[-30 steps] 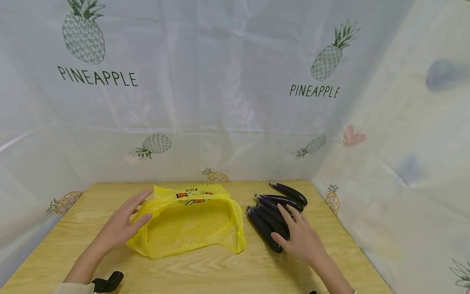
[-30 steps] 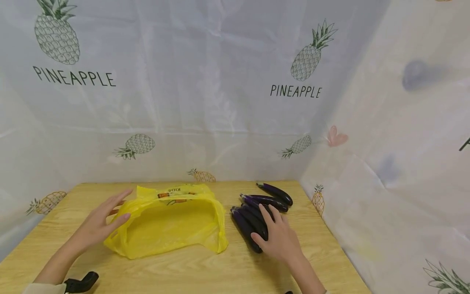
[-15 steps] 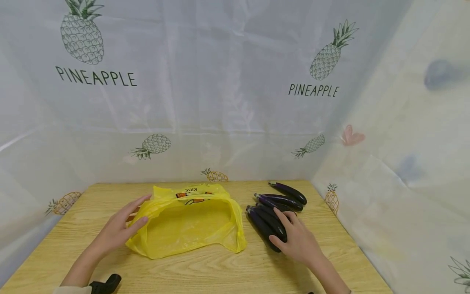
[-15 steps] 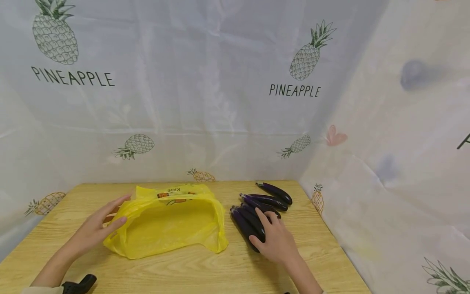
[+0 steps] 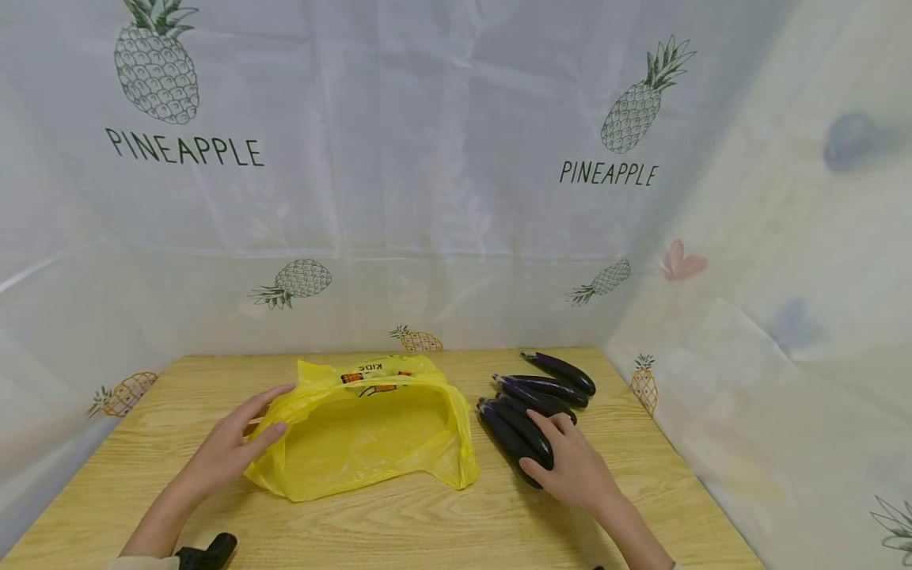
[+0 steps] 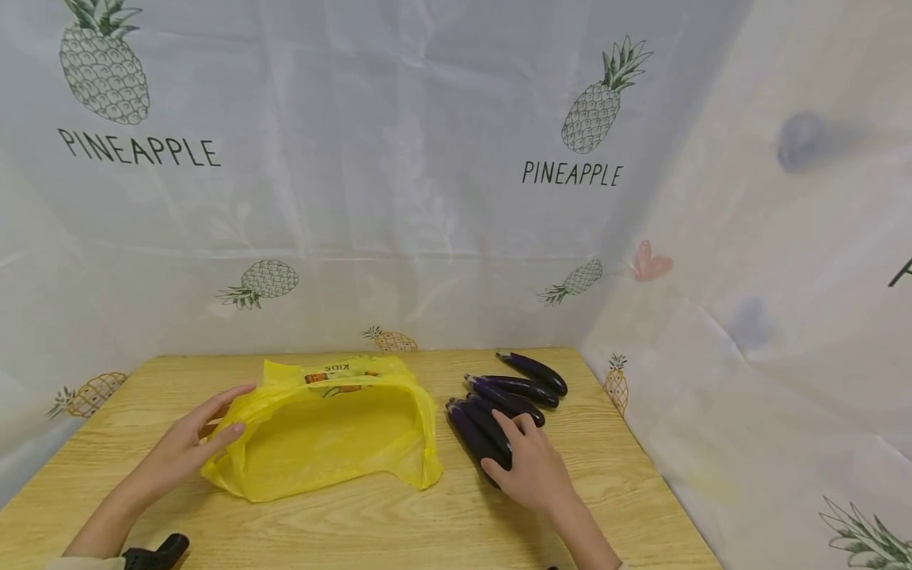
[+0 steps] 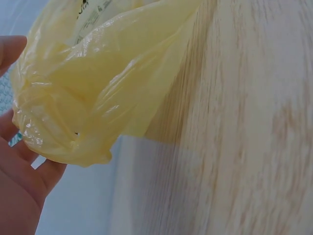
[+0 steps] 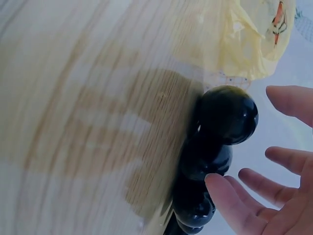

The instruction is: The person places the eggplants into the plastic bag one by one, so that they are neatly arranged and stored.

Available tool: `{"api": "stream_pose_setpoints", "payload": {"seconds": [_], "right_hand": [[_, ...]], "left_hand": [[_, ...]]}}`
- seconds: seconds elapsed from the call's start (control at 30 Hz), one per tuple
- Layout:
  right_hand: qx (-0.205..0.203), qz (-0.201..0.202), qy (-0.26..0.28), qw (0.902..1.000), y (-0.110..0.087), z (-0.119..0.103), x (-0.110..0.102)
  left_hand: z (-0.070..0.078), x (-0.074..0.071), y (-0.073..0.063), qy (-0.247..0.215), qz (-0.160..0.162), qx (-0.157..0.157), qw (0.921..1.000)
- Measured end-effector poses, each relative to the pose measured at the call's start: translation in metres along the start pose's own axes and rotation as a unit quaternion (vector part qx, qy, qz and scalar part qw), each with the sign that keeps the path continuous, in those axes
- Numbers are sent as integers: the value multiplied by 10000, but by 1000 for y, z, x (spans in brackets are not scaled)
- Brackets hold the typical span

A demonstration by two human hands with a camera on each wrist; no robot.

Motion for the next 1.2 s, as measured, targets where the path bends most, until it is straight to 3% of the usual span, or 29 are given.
{"api": "stream_pose_setpoints", "payload": {"seconds": [0.33, 0.77, 1.2], "right_hand": [[-112, 101, 66, 9999, -3, -4, 4], [-166, -68, 156, 9997, -1, -3, 14], [-225, -251, 93, 9994, 0, -9, 16]], "left_hand": [[-1, 5, 0, -265, -23, 59, 9996], [-1, 5, 0, 140, 60, 34, 9999], [1, 4, -1, 67, -47, 121, 9999]]}}
Point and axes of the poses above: each hand's wrist, its own y-axis towards the middle knuckle, its own x-axis out of the palm, z = x × y, the point moved 6 cm from there along y, towards the middle knuckle, and after that the axes turned 13 degrees about y, right-handed, at the moved point
